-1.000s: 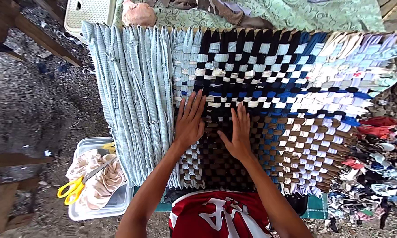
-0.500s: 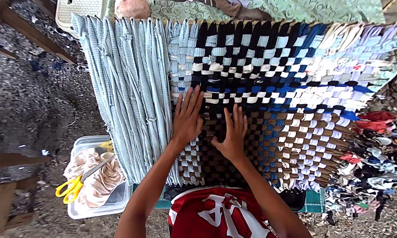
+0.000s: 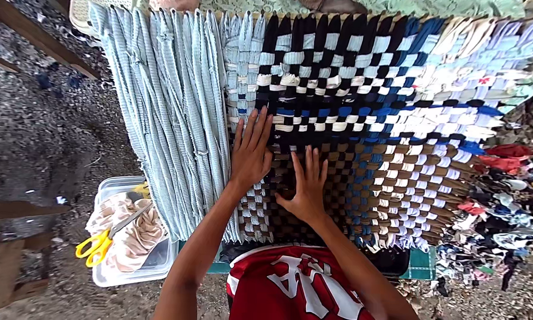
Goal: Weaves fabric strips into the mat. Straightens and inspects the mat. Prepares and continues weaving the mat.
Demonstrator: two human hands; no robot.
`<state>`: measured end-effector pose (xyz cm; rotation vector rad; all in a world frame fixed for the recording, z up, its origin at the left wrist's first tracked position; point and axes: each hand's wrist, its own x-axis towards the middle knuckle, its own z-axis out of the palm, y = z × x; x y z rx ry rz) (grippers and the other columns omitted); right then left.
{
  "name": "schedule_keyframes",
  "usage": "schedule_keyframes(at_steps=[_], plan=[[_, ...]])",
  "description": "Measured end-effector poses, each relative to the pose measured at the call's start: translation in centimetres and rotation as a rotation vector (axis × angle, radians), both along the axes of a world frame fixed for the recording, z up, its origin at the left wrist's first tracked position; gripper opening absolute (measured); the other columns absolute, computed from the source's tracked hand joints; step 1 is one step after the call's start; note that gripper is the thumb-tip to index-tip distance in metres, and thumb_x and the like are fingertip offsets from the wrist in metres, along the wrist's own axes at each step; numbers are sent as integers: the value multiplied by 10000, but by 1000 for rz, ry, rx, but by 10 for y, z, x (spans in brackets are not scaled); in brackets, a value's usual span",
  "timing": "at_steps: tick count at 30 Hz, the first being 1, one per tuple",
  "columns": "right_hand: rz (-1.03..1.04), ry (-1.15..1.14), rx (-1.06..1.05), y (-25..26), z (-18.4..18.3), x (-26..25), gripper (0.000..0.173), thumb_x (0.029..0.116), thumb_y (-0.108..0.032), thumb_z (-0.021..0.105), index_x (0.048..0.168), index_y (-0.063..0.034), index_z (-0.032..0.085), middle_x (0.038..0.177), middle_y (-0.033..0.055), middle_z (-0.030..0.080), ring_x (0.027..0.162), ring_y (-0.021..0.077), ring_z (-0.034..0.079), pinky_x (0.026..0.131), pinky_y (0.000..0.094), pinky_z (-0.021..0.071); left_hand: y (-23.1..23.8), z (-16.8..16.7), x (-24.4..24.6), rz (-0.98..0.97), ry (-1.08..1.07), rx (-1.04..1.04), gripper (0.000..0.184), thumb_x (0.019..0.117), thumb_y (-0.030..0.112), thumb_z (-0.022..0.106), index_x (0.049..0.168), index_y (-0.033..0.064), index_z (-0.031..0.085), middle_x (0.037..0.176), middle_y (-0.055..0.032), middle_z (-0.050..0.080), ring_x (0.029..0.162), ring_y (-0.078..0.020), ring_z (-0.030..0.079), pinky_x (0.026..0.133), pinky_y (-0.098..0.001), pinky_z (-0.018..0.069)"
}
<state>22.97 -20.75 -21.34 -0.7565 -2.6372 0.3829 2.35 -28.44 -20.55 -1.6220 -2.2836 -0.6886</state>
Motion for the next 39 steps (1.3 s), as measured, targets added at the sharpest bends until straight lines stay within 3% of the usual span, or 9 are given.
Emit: schedule_keyframes(at_steps=[9,12,15,19,24,29,35,37,39], plan=[[9,-48,-37,3,-7,1,1223,668,-349,835,1670,-250,140,1740,90,-47,1597,273,-100,1248,674,-70,6,6,-4,7,-2,18,696,986,262,374,1652,114,235,1741,-28,143,1607,-225,104,1298,-584,58],[98,-63,-37,8,-11,17,1031,841,-388,700,1672,-200,121,1741,89,-40,1599,258,-95,1273,630,-48,6,7,-4,5,-5,19,702,983,268,376,1654,122,231,1740,-27,147,1608,-225,100,1299,-579,63],[156,-104,7,15,-20,48,782,1026,-551,472,1660,-185,199,1744,50,53,1606,224,-7,1309,557,41,5,6,-5,4,9,11,703,989,274,368,1657,121,216,1743,-26,133,1610,-229,87,1300,-579,52],[197,-99,-87,19,-14,78,829,1012,-600,461,1658,-154,196,1741,31,92,1604,198,41,1317,519,78,5,6,-1,11,14,12,700,997,283,348,1660,114,198,1745,-30,117,1611,-237,78,1296,-589,43],[11,-51,-94,-17,-9,53,1124,805,-723,669,1662,-186,178,1740,81,57,1604,258,-27,1291,604,-8,5,7,0,15,14,13,692,999,268,343,1659,112,203,1745,-35,114,1611,-237,74,1297,-588,43],[-121,-59,-5,-33,-24,28,1186,699,-606,772,1661,-227,191,1736,125,-7,1599,300,-73,1258,649,-50,5,7,-2,17,23,7,704,991,258,362,1659,107,197,1745,-32,111,1611,-236,76,1297,-585,46],[-46,-92,-73,-20,-21,39,1123,731,-410,791,1662,-279,177,1740,93,-14,1598,273,-89,1258,641,-41,5,7,-5,-4,12,21,705,986,263,376,1656,110,217,1742,-29,136,1609,-232,97,1297,-583,47],[29,-109,-91,-11,-20,49,997,815,-445,733,1654,-291,216,1743,71,-3,1601,257,-59,1267,619,-2,5,6,-6,-7,16,31,703,986,263,381,1653,107,225,1740,-35,142,1608,-232,104,1296,-583,49],[124,-161,-66,3,-18,65,804,968,-564,552,1652,-287,231,1745,39,28,1604,238,-13,1289,566,71,5,6,-6,-4,24,26,706,987,266,376,1655,105,215,1742,-39,134,1608,-235,99,1297,-583,46]])
